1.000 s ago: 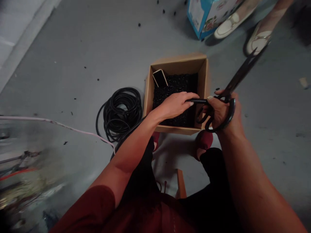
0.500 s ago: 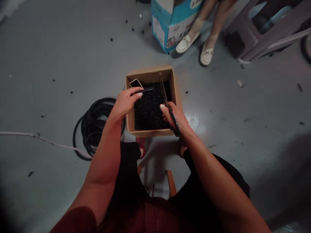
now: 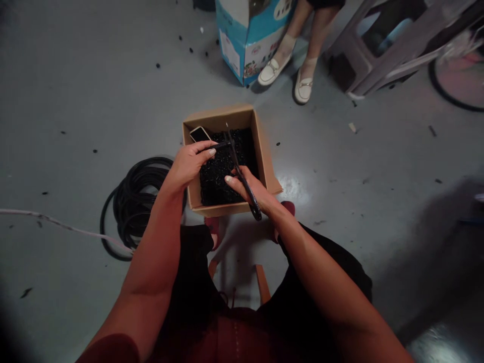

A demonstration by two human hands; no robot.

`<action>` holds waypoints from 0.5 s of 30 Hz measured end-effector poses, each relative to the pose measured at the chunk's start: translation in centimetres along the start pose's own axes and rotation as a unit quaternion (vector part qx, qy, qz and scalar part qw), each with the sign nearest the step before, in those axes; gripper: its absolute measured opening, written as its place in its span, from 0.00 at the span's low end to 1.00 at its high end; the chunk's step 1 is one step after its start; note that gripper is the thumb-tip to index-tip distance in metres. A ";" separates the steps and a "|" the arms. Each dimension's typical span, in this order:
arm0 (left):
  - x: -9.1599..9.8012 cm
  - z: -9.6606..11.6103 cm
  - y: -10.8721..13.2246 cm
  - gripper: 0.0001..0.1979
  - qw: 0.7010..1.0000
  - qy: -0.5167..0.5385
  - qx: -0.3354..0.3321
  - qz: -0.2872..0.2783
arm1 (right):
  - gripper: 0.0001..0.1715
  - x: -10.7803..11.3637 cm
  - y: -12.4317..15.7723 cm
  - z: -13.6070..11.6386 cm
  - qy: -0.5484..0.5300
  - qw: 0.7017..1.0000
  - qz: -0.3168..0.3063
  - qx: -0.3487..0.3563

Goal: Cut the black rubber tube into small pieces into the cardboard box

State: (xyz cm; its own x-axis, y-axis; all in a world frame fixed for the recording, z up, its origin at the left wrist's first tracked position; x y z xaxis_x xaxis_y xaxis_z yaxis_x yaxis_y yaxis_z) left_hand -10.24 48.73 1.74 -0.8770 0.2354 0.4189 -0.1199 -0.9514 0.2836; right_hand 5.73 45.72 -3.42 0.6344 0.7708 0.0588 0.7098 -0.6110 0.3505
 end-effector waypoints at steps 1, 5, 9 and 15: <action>-0.2 0.1 0.0 0.15 1.000 -0.001 0.004 -0.004 | 0.25 0.0 0.1 -0.2 -0.001 1.000 0.002 -0.002; -0.8 0.0 -0.2 0.15 0.999 -0.008 0.027 -0.016 | 0.24 0.2 0.3 -0.5 -0.005 1.000 0.012 -0.014; -1.1 0.0 -0.2 0.15 0.999 -0.004 0.026 -0.018 | 0.23 0.4 0.2 -0.5 0.003 1.000 0.016 -0.010; -1.5 0.1 -0.2 0.15 0.999 -0.005 0.018 -0.033 | 0.23 0.4 0.3 -0.7 -0.001 1.000 0.017 -0.009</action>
Point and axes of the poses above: each hand's wrist, its own y-axis away from the middle knuckle, its own x-axis out of the back of the hand, z = x × y, the point moved 9 cm from there along -y, towards the middle knuckle, and after that the axes turned 13 degrees about -z, right-handed, at the moved point
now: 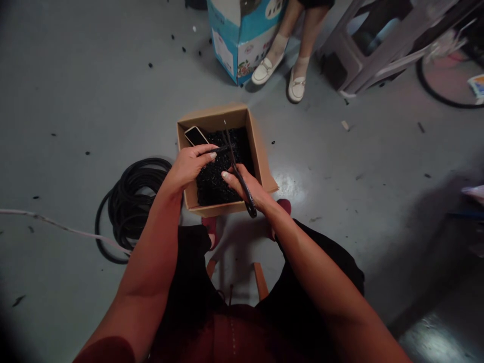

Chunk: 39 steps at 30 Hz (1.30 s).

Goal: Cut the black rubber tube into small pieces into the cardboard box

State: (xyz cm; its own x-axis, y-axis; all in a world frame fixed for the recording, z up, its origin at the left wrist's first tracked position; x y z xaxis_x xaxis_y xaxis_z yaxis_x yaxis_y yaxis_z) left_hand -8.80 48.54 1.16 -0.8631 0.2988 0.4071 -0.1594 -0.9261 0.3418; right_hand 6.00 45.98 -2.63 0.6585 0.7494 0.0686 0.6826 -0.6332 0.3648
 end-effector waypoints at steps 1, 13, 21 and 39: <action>-0.1 0.0 0.0 0.15 1.000 -0.002 -0.001 -0.003 | 0.23 0.0 0.1 0.0 0.000 1.000 0.003 -0.006; -0.3 -0.6 -0.3 0.17 1.000 -0.018 0.018 -0.011 | 0.20 0.1 0.4 0.9 -0.003 0.997 0.047 -0.066; -0.4 -1.0 -0.4 0.17 0.999 -0.036 0.035 -0.022 | 0.19 -0.4 -0.1 2.2 -0.023 0.997 0.034 -0.064; -1.2 -5.6 -1.7 0.13 0.972 -0.198 0.097 -0.081 | 0.13 -4.2 -0.4 6.3 -0.181 0.972 0.002 -0.149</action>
Point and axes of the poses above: each hand's wrist, its own y-axis away from the middle knuckle, its own x-axis out of the back of the hand, z = x × y, the point moved 9 cm from there along -y, towards the middle knuckle, and after that the axes turned 13 degrees about -z, right-handed, at the moved point
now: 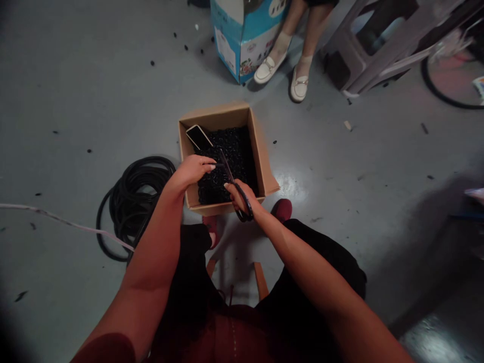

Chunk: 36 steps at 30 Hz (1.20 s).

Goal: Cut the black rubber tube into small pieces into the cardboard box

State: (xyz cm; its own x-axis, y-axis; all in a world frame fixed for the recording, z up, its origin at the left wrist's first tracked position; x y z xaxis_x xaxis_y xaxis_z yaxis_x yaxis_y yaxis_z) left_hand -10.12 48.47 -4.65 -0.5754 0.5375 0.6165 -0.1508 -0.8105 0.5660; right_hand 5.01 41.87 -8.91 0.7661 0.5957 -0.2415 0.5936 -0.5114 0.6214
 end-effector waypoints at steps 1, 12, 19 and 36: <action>0.0 0.0 0.1 0.13 1.000 0.000 0.002 -0.001 | 0.14 0.0 0.0 -0.1 0.009 1.000 0.002 0.001; 3.2 -0.3 1.7 0.19 0.971 0.221 -0.024 0.086 | 0.22 0.8 0.8 -2.1 0.017 0.998 0.011 0.052; 3.2 0.2 1.7 0.16 0.939 0.325 -0.058 0.092 | 0.26 1.1 1.5 -3.7 0.076 0.993 0.021 0.085; 1.9 2.3 1.6 0.15 0.951 0.298 -0.073 0.027 | 0.31 1.4 1.2 -4.6 0.155 0.982 0.007 0.110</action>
Point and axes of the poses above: each hand's wrist, its own y-axis away from the middle knuckle, its own x-axis out of the back of the hand, z = x × y, the point moved 9 cm from there along -y, towards the middle knuckle, and after that the axes turned 13 degrees about -z, right-handed, at the moved point
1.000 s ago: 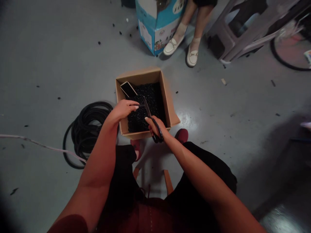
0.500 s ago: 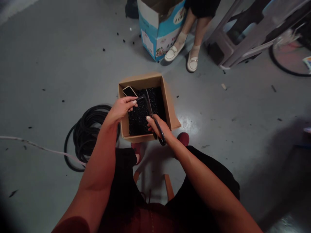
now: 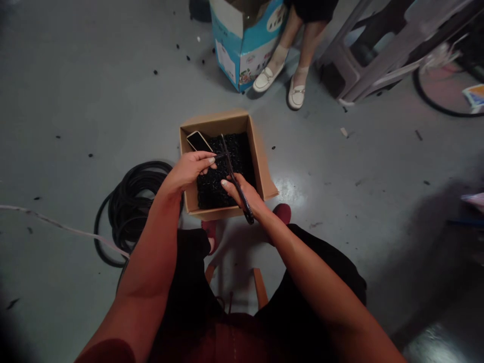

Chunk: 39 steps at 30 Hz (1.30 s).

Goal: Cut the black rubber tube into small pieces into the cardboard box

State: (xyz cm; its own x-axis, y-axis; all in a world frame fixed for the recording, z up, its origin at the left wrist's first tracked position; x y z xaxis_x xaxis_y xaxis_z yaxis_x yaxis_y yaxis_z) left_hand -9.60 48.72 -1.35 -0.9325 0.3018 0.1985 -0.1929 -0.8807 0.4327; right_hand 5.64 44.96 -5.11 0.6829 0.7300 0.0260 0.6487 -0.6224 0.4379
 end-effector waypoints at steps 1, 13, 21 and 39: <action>-0.1 0.0 0.0 0.15 1.000 0.002 0.002 -0.001 | 0.31 0.0 0.0 0.1 -0.002 1.000 0.000 -0.001; -0.3 0.0 -0.2 0.15 1.000 0.002 0.000 0.001 | 0.31 -0.1 -0.1 0.3 0.011 1.000 -0.004 -0.011; -0.5 -0.2 -0.3 0.15 1.000 0.001 0.009 -0.011 | 0.30 -0.1 -0.1 0.2 0.011 1.000 -0.003 -0.010; -1.0 -1.0 -0.4 0.13 0.998 -0.018 0.030 -0.046 | 0.21 -0.3 0.3 0.5 0.005 1.000 0.008 -0.025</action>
State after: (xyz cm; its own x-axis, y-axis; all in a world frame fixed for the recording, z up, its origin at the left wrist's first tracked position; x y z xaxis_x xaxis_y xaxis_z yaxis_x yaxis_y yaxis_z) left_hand -8.86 48.38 -2.61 -0.8996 0.3945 0.1873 -0.2574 -0.8255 0.5022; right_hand 5.78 44.39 -5.49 0.6891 0.7235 0.0412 0.6208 -0.6188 0.4814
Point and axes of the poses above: each hand's wrist, its own y-axis away from the middle knuckle, its own x-axis out of the back of the hand, z = x × y, the point moved 9 cm from there along -y, towards the middle knuckle, and after that the axes turned 13 degrees about -z, right-handed, at the moved point
